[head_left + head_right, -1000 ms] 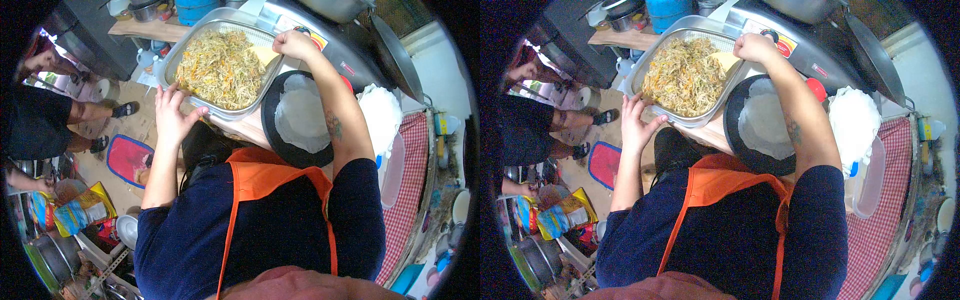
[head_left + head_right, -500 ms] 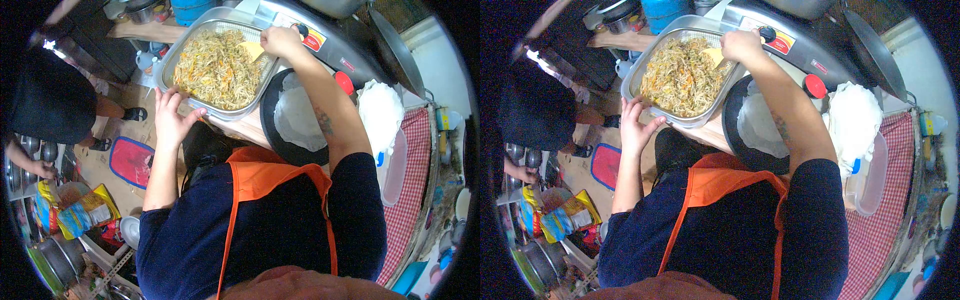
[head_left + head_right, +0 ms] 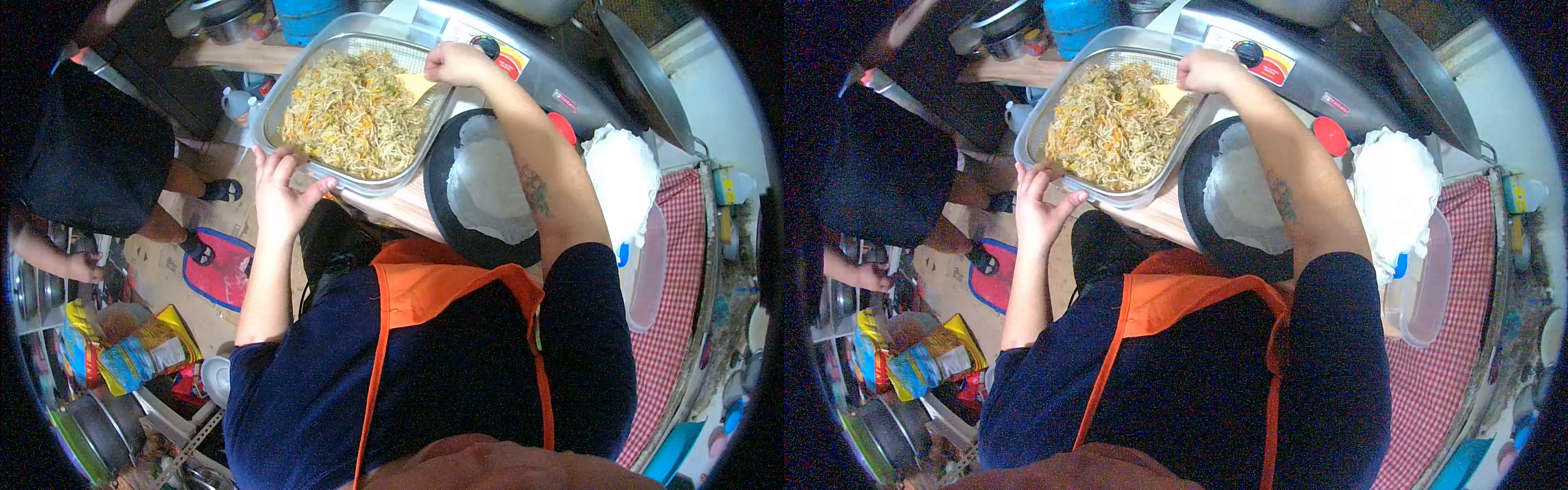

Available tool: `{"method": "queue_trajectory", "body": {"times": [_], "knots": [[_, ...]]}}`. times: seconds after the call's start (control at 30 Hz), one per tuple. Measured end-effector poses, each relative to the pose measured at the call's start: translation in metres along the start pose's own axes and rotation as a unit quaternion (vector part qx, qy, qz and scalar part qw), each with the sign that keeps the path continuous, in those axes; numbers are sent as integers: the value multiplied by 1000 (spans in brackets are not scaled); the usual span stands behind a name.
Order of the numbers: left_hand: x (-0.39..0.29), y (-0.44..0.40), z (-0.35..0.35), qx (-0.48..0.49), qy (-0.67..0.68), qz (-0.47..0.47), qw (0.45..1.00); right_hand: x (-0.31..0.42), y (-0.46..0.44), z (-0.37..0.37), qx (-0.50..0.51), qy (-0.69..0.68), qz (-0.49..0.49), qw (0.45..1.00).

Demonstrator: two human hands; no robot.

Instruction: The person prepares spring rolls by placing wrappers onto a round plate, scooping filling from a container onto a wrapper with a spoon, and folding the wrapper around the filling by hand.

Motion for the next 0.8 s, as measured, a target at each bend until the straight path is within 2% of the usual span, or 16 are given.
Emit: {"method": "queue_trajectory", "body": {"times": [0.1, 0.17, 0.23, 0.3, 0.33, 0.4, 0.5, 0.67, 0.77, 0.8], "knots": [[0, 0, 0, -8, 1, -2, 1000, 0, 4, 0, 16, -48, -5, 999], [-1, 0, 1, -10, 2, -1, 1000, 19, 8, -4, -87, 79, -60, 991], [-2, 0, 2, -1, -7, -1, 1000, 38, 10, -21, -133, 99, -44, 985], [-3, 0, -1, -1, -1, -2, 1000, 33, 9, -22, -117, -14, -61, 991], [-3, 0, -2, -3, 2, 0, 1000, 28, 9, -19, -117, -14, -63, 991], [-3, 0, -2, 0, 5, 1, 1000, 12, 4, -16, -49, -138, -37, 989], [-1, 0, -2, 1, 5, 1, 1000, 0, -2, -13, -19, -172, -36, 984], [-1, 1, -2, 0, -9, -3, 1000, -3, -4, -10, 7, -188, -19, 982], [-1, 1, -3, 3, -3, 4, 1000, 11, 0, -14, -13, -154, -29, 988], [1, 2, -4, 5, -3, 5, 1000, 23, 7, -13, -77, -73, -40, 994]]}}
Point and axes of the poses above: each hand's wrist, its own y-axis away from the middle knuckle, its own z-axis out of the back of the hand, x = y × z, the point moved 2 cm from there along -y, towards the middle knuckle, and after that the axes turned 13 degrees about -z, right-handed, at the moved point
